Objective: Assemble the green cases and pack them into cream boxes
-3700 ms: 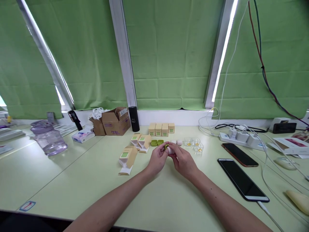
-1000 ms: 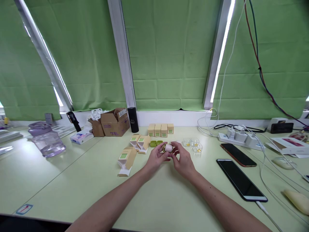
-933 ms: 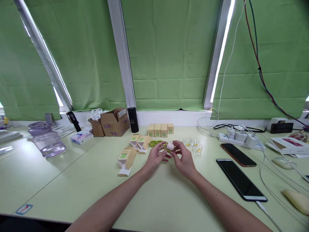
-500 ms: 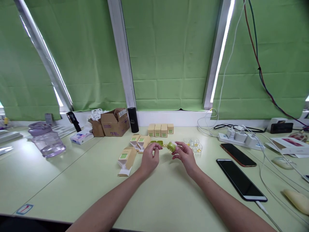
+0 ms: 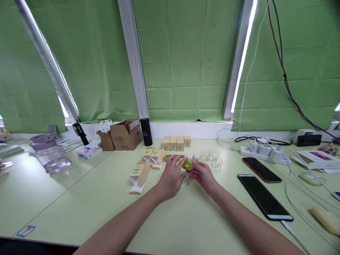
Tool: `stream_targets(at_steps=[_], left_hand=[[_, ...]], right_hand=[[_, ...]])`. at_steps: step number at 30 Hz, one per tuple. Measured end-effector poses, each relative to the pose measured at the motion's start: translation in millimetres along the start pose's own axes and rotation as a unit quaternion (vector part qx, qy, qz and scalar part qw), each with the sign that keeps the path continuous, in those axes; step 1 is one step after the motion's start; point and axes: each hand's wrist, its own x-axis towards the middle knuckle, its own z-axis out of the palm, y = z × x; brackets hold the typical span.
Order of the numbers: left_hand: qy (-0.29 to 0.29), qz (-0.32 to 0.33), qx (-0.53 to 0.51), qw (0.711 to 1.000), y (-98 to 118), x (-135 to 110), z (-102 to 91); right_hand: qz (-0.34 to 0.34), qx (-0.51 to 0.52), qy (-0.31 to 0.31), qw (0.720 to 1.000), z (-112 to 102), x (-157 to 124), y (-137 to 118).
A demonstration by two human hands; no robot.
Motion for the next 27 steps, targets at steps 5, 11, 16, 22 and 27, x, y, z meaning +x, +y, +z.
stream_targets(at_steps=[5, 11, 16, 22, 27], left_hand=[[0.005, 0.008, 0.012, 1.000, -5.0, 1.3, 2.8], [0.039, 0.004, 0.002, 0.999, -13.0, 2.4, 7.3], [0.051, -0.034, -0.017, 0.998, -15.9, 2.5, 8.3], [0.053, -0.098, -0.080, 0.991, -11.8, 3.8, 7.2], [0.099, -0.221, -0.190, 0.951, -17.3, 6.6, 11.1]], right_hand=[[0.000, -0.011, -0.003, 1.000, 1.4, 0.8, 1.8], [0.003, -0.054, 0.011, 0.998, -0.2, 1.3, 2.7], [0.001, -0.085, 0.036, 0.996, -3.8, 2.4, 0.4], [-0.053, -0.190, 0.026, 0.980, -11.0, 4.9, -3.0], [-0.272, -0.596, 0.146, 0.741, -30.3, 4.7, -21.5]])
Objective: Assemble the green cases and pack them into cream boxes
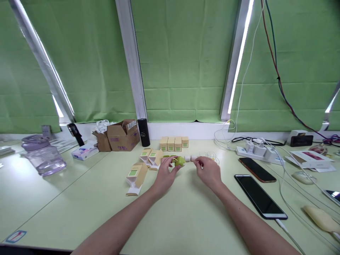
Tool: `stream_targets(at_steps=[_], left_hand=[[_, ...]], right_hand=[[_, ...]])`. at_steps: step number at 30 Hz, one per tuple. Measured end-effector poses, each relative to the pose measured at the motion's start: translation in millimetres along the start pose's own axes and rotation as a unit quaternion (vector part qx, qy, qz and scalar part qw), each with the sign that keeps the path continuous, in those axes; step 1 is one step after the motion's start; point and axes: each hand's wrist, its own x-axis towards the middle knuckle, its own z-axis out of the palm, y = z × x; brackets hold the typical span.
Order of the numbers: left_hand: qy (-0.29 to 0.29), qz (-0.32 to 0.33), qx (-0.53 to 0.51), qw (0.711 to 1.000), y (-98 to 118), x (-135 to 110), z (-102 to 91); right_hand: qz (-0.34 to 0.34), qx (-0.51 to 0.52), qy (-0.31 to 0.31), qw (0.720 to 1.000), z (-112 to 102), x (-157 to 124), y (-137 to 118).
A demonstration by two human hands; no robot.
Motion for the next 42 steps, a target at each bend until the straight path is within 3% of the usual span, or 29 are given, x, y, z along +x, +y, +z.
stream_targets(at_steps=[2, 5, 9, 13, 19, 22, 27, 31, 35, 39, 42], left_hand=[[0.022, -0.050, -0.043, 0.998, -6.0, 4.2, 0.2], [0.032, -0.089, -0.099, 0.991, -14.3, 10.4, -0.5], [0.049, -0.100, -0.136, 0.985, -17.9, 14.0, -1.4], [0.050, -0.097, -0.132, 0.985, -16.6, 13.6, -1.6], [0.054, -0.094, -0.126, 0.986, -15.2, 14.2, -2.9], [0.058, -0.090, -0.122, 0.987, -14.5, 14.5, -3.2], [0.059, -0.088, -0.123, 0.987, -12.8, 13.1, -2.5], [0.065, -0.093, -0.132, 0.985, -12.7, 13.5, -2.1], [0.070, -0.099, -0.140, 0.983, -13.6, 15.8, -2.6], [0.076, -0.112, -0.149, 0.980, -13.8, 17.2, -3.2], [0.078, -0.114, -0.150, 0.979, -12.7, 17.0, -3.5]], right_hand=[[-0.055, -0.178, 0.034, 0.982, -12.5, 5.6, 7.7], [-0.029, -0.333, 0.012, 0.942, -28.5, 14.0, 20.1], [0.026, -0.413, -0.050, 0.909, -36.0, 18.9, 35.8], [0.002, -0.426, -0.052, 0.903, -31.9, 16.4, 36.4], [-0.105, -0.340, -0.056, 0.933, -15.2, 1.9, 0.8], [-0.161, -0.281, -0.090, 0.942, -2.7, -9.2, -16.3], [-0.190, -0.229, -0.153, 0.942, 9.1, -20.5, -27.6], [-0.156, -0.153, -0.143, 0.965, 8.5, -19.4, -22.6], [-0.061, -0.040, -0.141, 0.987, 15.0, -16.0, -4.8], [0.025, 0.056, -0.183, 0.981, 28.7, -14.7, 14.8], [0.045, 0.082, -0.179, 0.979, 34.0, -13.2, 20.5]])
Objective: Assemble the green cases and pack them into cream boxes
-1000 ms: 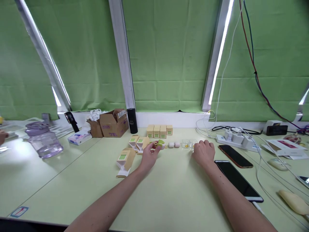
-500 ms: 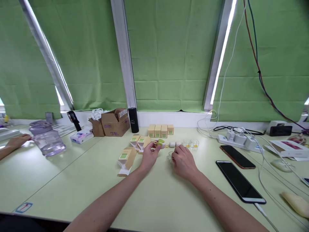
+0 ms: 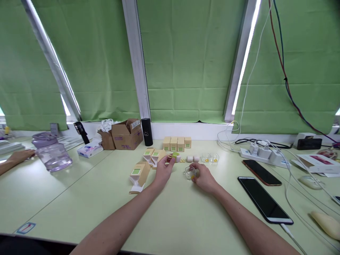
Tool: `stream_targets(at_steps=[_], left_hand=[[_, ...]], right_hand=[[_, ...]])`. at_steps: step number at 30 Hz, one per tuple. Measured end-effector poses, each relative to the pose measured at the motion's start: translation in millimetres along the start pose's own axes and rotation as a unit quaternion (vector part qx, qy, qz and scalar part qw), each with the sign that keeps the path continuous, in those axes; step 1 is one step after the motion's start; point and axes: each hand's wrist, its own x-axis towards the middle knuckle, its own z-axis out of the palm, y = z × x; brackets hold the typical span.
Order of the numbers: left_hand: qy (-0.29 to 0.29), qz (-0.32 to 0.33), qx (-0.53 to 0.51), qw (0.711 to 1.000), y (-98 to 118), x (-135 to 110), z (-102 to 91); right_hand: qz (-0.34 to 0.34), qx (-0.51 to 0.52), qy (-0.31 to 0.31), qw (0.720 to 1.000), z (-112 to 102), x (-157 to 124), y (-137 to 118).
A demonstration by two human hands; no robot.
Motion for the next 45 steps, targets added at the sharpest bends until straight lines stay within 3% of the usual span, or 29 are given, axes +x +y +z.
stream_targets(at_steps=[2, 5, 7, 10, 13, 17, 24, 38, 45], left_hand=[[0.000, 0.002, 0.002, 1.000, 1.0, -0.7, 0.1], [0.003, 0.006, 0.000, 1.000, 2.1, -1.6, 0.5], [0.006, 0.008, -0.006, 1.000, 2.6, -1.8, 0.7], [0.010, 0.005, -0.009, 1.000, 3.5, -1.9, 0.7], [0.013, -0.001, -0.007, 1.000, 5.5, -2.4, 0.8], [0.013, -0.001, -0.004, 1.000, 7.8, -3.5, 1.0], [0.006, -0.015, -0.013, 1.000, 5.6, -3.4, 0.1], [-0.016, -0.011, -0.014, 1.000, 0.3, -2.1, 0.4], [-0.027, -0.006, -0.004, 1.000, 3.8, -5.0, 1.7]], right_hand=[[-0.001, 0.045, 0.006, 0.999, -0.8, 1.8, -1.3], [0.017, 0.195, -0.001, 0.981, -5.2, 3.4, -8.5], [0.033, 0.321, -0.022, 0.946, -8.7, 3.3, -14.4], [0.067, 0.485, -0.064, 0.870, -11.9, 1.3, -20.5], [0.119, 0.582, -0.083, 0.800, -10.5, -0.7, -20.7], [0.143, 0.621, -0.077, 0.767, -4.8, -0.5, -16.2], [0.131, 0.620, -0.068, 0.771, -5.4, -1.5, -20.5], [0.089, 0.517, -0.038, 0.850, -6.4, -7.8, -35.2], [0.088, 0.506, -0.033, 0.857, -6.1, -7.3, -35.3]])
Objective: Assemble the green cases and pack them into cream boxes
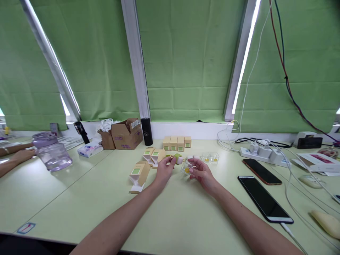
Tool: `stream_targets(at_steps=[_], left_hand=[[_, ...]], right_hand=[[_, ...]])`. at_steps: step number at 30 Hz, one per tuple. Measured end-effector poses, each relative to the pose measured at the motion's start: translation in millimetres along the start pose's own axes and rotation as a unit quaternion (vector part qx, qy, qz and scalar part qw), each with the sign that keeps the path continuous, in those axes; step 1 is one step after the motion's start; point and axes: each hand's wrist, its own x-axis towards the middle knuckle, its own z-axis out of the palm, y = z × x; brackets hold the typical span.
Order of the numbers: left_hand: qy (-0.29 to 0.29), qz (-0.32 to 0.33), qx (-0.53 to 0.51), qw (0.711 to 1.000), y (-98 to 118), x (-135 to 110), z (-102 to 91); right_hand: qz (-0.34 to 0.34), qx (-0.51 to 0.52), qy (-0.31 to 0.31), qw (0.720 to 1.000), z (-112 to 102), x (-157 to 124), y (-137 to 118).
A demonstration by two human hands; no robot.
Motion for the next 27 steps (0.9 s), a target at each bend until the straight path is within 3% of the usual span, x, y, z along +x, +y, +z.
stream_targets(at_steps=[15, 27], left_hand=[[-0.052, 0.018, 0.029, 0.998, -0.1, -7.9, 4.4], [-0.057, 0.035, 0.084, 0.994, -6.6, -9.5, 4.6]], right_hand=[[-0.012, 0.013, -0.010, 1.000, -1.4, 1.5, 5.1], [-0.024, -0.005, -0.020, 1.000, -2.3, 2.2, 7.9]])
